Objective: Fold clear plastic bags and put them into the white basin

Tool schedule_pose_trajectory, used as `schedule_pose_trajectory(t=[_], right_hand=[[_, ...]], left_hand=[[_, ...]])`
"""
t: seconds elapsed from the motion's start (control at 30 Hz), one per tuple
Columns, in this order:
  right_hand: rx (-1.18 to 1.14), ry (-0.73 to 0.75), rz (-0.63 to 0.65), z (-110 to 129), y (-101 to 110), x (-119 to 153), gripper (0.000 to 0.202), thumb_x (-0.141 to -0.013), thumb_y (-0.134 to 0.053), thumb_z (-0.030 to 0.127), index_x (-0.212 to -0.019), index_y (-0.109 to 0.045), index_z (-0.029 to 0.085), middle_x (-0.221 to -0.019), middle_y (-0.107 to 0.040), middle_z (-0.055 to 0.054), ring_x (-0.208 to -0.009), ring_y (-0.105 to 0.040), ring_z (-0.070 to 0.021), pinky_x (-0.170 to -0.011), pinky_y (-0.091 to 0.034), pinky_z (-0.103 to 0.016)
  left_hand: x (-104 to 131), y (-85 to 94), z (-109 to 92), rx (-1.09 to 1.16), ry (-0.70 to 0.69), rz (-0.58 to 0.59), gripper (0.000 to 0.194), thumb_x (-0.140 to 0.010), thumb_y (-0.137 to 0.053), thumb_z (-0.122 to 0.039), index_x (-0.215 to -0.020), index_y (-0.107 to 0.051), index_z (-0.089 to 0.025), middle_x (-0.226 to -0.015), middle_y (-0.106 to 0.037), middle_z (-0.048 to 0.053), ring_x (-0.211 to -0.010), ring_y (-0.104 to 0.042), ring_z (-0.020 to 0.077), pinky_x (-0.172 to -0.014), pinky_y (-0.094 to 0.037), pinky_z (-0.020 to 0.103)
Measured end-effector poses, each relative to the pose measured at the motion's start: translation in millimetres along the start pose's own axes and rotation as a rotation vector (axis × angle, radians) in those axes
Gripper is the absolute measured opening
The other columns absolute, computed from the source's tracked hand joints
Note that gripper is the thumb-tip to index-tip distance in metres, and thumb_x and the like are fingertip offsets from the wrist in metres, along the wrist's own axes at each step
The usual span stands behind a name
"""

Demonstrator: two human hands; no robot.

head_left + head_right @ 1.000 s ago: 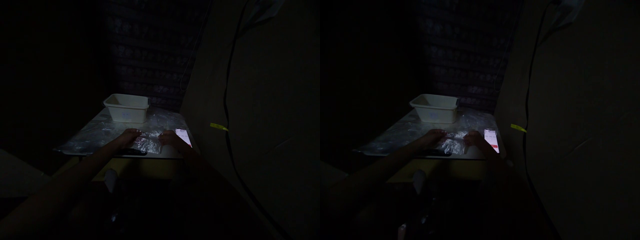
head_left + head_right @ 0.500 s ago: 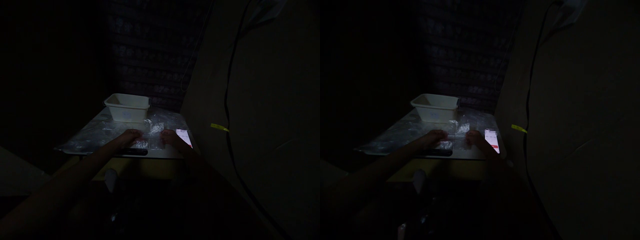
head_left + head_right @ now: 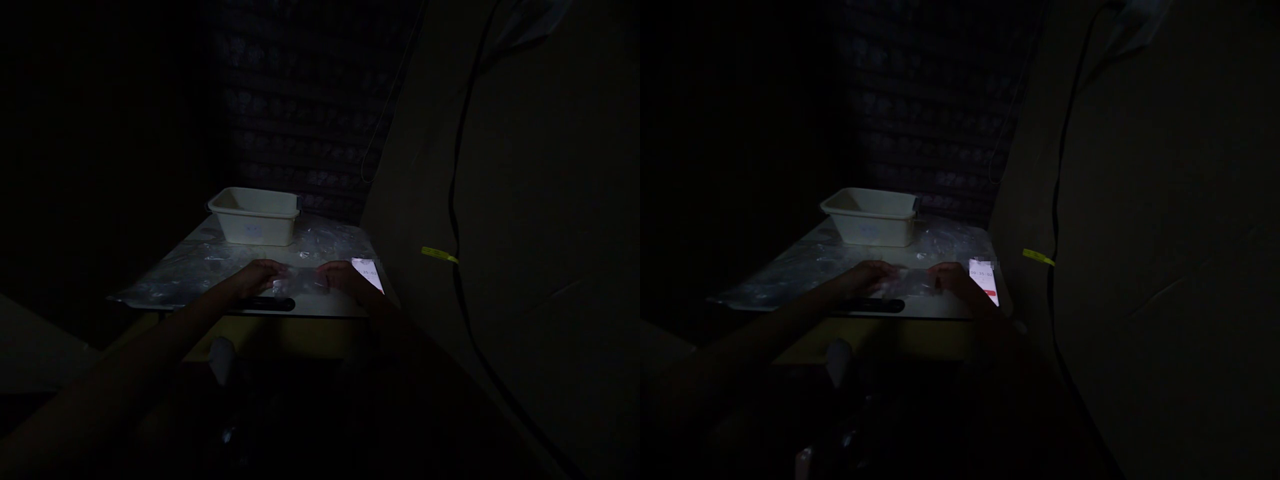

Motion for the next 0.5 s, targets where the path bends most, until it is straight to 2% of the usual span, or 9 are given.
schedule_pose_trajectory(t=[0.1,0.17,0.23,0.33,0.4,0.43,0.5], right_hand=[[0.030,0.009,0.032,-2.7,3.1,-1.8,0.012,-0.053,-0.056,0.016,-0.064,-0.059,0.014,-0.058,-0.057,0.000,-0.057,-0.053,-0.0105,-0.055,-0.041,-0.023],[0.117,0.004,-0.015,-6.1,5.0,-5.3,0.009,-0.054,-0.054,0.015,-0.062,-0.059,0.015,-0.060,-0.057,0.000,-0.059,-0.054,-0.0111,-0.056,-0.042,-0.024],[0.299,0.031,-0.101,-8.5,4.8,-8.5,0.009,-0.056,-0.051,0.012,-0.060,-0.058,0.015,-0.061,-0.057,0.000,-0.060,-0.053,-0.0115,-0.056,-0.042,-0.025],[0.685,0.161,-0.206,-7.2,-1.9,-8.1,0.016,-0.057,-0.046,0.007,-0.062,-0.058,0.015,-0.066,-0.058,-0.002,-0.065,-0.053,-0.0128,-0.063,-0.041,-0.027],[0.897,0.262,-0.212,-4.3,-9.0,-4.0,0.019,-0.055,-0.046,0.006,-0.067,-0.058,0.015,-0.072,-0.058,-0.004,-0.070,-0.052,-0.0138,-0.067,-0.040,-0.028],[0.965,0.295,-0.194,-3.2,-12.0,-1.4,0.020,-0.055,-0.047,0.007,-0.070,-0.059,0.014,-0.074,-0.057,-0.004,-0.071,-0.051,-0.0141,-0.067,-0.040,-0.028],[1.042,0.348,-0.136,-2.0,-16.2,4.0,0.023,-0.055,-0.050,0.010,-0.076,-0.058,0.013,-0.078,-0.056,-0.005,-0.072,-0.050,-0.0143,-0.067,-0.040,-0.027]], left_hand=[[-2.2,7.3,0.0,-0.161,-0.091,-0.056,0.004,-0.050,-0.054,-0.012,-0.053,-0.057,-0.012,-0.069,-0.063,0.006,-0.066,-0.056,0.0165,-0.062,-0.043,0.027],[-2.2,13.4,-3.0,-0.359,-0.159,-0.102,0.007,-0.052,-0.051,-0.015,-0.054,-0.057,-0.012,-0.068,-0.063,0.006,-0.065,-0.056,0.0177,-0.063,-0.043,0.029],[0.6,15.8,-8.0,-0.612,-0.244,-0.097,0.014,-0.056,-0.049,-0.020,-0.061,-0.059,-0.012,-0.072,-0.063,0.006,-0.070,-0.056,0.0188,-0.067,-0.042,0.030],[10.8,7.1,-13.6,-0.966,-0.461,0.083,0.030,-0.062,-0.046,-0.027,-0.086,-0.058,-0.014,-0.096,-0.058,0.007,-0.089,-0.050,0.0187,-0.079,-0.036,0.029],[18.8,-2.2,-11.9,-1.151,-0.570,0.221,0.041,-0.065,-0.046,-0.032,-0.101,-0.050,-0.013,-0.109,-0.050,0.008,-0.100,-0.043,0.0186,-0.085,-0.032,0.028],[22.0,-6.1,-9.6,-1.224,-0.595,0.258,0.046,-0.065,-0.046,-0.034,-0.106,-0.046,-0.012,-0.112,-0.047,0.010,-0.103,-0.041,0.0189,-0.086,-0.030,0.027],[25.3,-10.2,-4.1,-1.327,-0.601,0.245,0.055,-0.067,-0.044,-0.039,-0.112,-0.039,-0.008,-0.116,-0.042,0.013,-0.107,-0.037,0.0199,-0.088,-0.028,0.028]])
Point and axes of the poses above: each hand's wrist, its own x-axis away from the middle knuckle, its own y-axis out of the back of the hand, z = x × y, the point moved 2 cm from there along -x, towards the middle knuckle
